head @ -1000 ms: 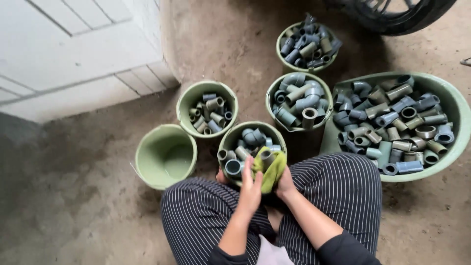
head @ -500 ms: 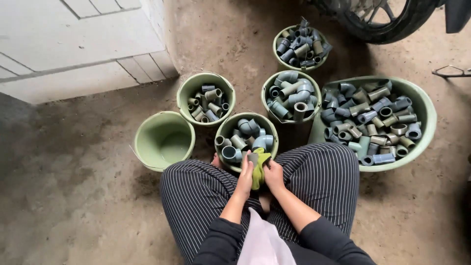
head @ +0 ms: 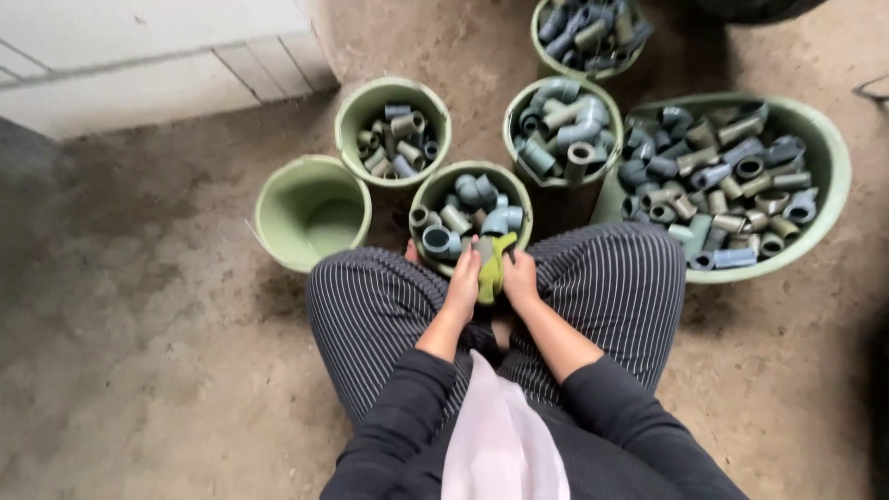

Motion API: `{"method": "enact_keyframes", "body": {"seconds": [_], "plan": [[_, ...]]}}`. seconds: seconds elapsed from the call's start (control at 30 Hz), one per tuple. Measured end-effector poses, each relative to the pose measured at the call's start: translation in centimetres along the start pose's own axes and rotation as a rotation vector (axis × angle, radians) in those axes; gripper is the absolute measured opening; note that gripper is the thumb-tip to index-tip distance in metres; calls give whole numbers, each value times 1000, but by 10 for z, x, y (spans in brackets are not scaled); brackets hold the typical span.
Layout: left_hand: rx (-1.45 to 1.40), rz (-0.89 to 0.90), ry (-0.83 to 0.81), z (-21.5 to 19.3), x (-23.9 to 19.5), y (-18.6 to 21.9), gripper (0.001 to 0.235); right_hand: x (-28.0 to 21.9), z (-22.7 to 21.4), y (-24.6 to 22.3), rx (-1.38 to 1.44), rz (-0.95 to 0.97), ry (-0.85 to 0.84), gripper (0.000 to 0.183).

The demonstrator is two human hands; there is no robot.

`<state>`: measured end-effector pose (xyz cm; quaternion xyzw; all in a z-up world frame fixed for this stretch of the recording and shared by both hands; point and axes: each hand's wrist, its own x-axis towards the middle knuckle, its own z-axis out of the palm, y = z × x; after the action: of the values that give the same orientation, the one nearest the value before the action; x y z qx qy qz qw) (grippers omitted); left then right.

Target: The person sits on the floor and wipes gray plastic pipe fittings with a cloth. They pick each fitting from a large basin, wipe it thoroughly, and place it into a bucket. The process is repeated continuously for multiple fittings.

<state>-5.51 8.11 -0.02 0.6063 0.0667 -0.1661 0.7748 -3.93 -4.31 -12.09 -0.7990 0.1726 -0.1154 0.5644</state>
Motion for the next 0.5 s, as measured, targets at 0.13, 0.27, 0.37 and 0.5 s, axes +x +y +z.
{"method": "enact_keyframes", "body": {"seconds": [0.13, 0.27, 0.37, 0.5], "plan": [[-73, -21, 99, -3, 17, -12, 45, -3, -10, -61, 40, 9, -24, 12], [-39, 17, 189, -6, 25, -34, 35, -8, -16, -73, 77, -68, -154, 38], [-68, 27, 156, -5, 22, -29, 26, -11, -15, -71, 55, -97, -121, 30], [-13, 43, 74, -2, 19, -17, 39, -6, -14, -67, 29, 56, 72, 18]]}}
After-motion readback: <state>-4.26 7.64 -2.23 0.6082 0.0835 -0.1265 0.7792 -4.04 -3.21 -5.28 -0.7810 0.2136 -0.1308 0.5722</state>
